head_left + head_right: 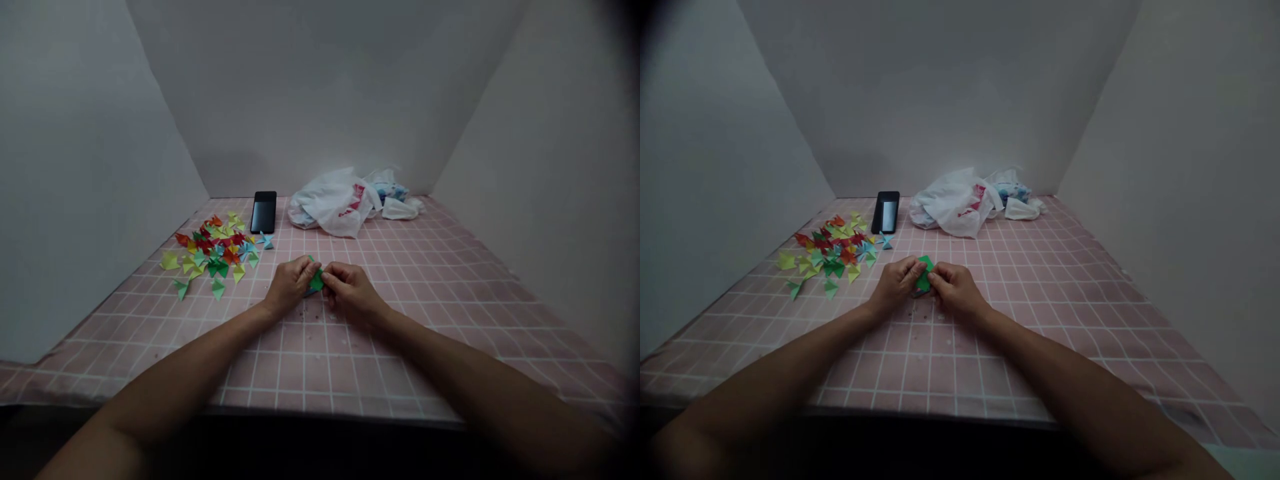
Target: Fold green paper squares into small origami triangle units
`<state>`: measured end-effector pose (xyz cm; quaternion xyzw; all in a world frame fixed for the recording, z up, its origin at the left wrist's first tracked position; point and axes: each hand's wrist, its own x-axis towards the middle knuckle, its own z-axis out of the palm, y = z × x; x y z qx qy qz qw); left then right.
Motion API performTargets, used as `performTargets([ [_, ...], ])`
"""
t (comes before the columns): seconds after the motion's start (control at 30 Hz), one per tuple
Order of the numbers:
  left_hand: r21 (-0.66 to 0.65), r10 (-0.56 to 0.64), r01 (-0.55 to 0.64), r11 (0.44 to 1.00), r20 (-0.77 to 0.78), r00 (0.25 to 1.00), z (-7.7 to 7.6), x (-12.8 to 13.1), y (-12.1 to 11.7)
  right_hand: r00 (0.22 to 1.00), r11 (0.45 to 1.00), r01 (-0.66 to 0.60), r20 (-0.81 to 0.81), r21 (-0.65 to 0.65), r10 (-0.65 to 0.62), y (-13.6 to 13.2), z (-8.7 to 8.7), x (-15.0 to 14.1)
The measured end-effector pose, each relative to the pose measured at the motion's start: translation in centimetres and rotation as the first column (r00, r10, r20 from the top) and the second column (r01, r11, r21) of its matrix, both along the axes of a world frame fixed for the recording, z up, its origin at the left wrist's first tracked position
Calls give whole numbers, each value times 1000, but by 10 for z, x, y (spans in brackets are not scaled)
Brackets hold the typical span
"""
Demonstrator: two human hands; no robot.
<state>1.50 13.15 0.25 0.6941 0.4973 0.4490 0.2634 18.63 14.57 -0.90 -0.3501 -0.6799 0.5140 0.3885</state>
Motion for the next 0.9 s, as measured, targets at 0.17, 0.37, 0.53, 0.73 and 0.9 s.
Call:
performTargets([
  [0.17,-201,-123,181,963,271,955,-2,1,2,989,961,113,62,252,-132,0,5,4],
  [0.37,-261,-75,161,952,310,948,2,2,-3,993,979,116,2,169,-118,-2,6,4],
  [0.53,-223,-22,68,972,203,979,6,0,-4,987,989,130,-100,68,-123,-3,3,-1],
  [0.73,-205,-73,117,972,212,975,8,-4,-1,967,993,91,-229,-78,-107,0,1,-4],
  [0.9,-175,-72,129,976,300,951,9,-6,2,936,986,86,-327,-144,-130,4,5,-1],
])
